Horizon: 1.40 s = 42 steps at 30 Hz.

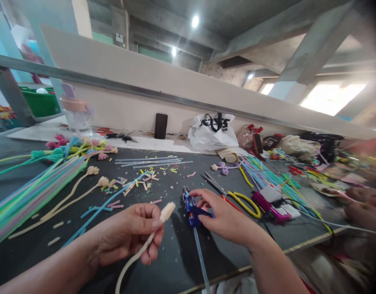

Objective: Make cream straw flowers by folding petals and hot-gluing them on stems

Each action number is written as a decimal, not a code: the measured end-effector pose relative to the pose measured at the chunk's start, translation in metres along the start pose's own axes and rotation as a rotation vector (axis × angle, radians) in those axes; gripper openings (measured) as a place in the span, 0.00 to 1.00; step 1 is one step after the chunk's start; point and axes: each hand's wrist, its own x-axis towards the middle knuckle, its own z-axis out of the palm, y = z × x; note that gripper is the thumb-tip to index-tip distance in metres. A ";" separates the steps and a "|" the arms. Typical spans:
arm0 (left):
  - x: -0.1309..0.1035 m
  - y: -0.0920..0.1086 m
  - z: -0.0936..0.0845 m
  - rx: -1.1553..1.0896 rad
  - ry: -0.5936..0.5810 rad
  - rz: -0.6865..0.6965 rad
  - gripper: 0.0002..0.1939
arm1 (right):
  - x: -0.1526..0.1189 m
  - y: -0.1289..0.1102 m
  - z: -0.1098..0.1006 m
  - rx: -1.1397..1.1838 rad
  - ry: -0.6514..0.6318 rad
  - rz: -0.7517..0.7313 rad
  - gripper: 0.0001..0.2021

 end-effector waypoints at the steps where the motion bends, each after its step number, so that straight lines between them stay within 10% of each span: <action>1: -0.001 0.002 0.000 -0.009 0.002 0.015 0.07 | -0.002 0.005 -0.002 -0.101 -0.012 0.021 0.22; 18: 0.002 0.000 0.002 0.016 0.065 0.100 0.11 | 0.013 0.023 0.016 -0.537 0.010 0.224 0.22; 26: 0.007 0.001 0.001 0.140 0.303 0.173 0.11 | 0.006 0.008 0.008 -0.230 0.441 -0.285 0.10; 36: 0.017 0.004 -0.005 0.444 0.646 0.399 0.13 | 0.001 -0.017 0.022 0.008 0.272 -0.463 0.08; 42: 0.016 0.003 -0.005 0.487 0.659 0.388 0.11 | 0.001 -0.019 0.026 -0.083 0.202 -0.429 0.07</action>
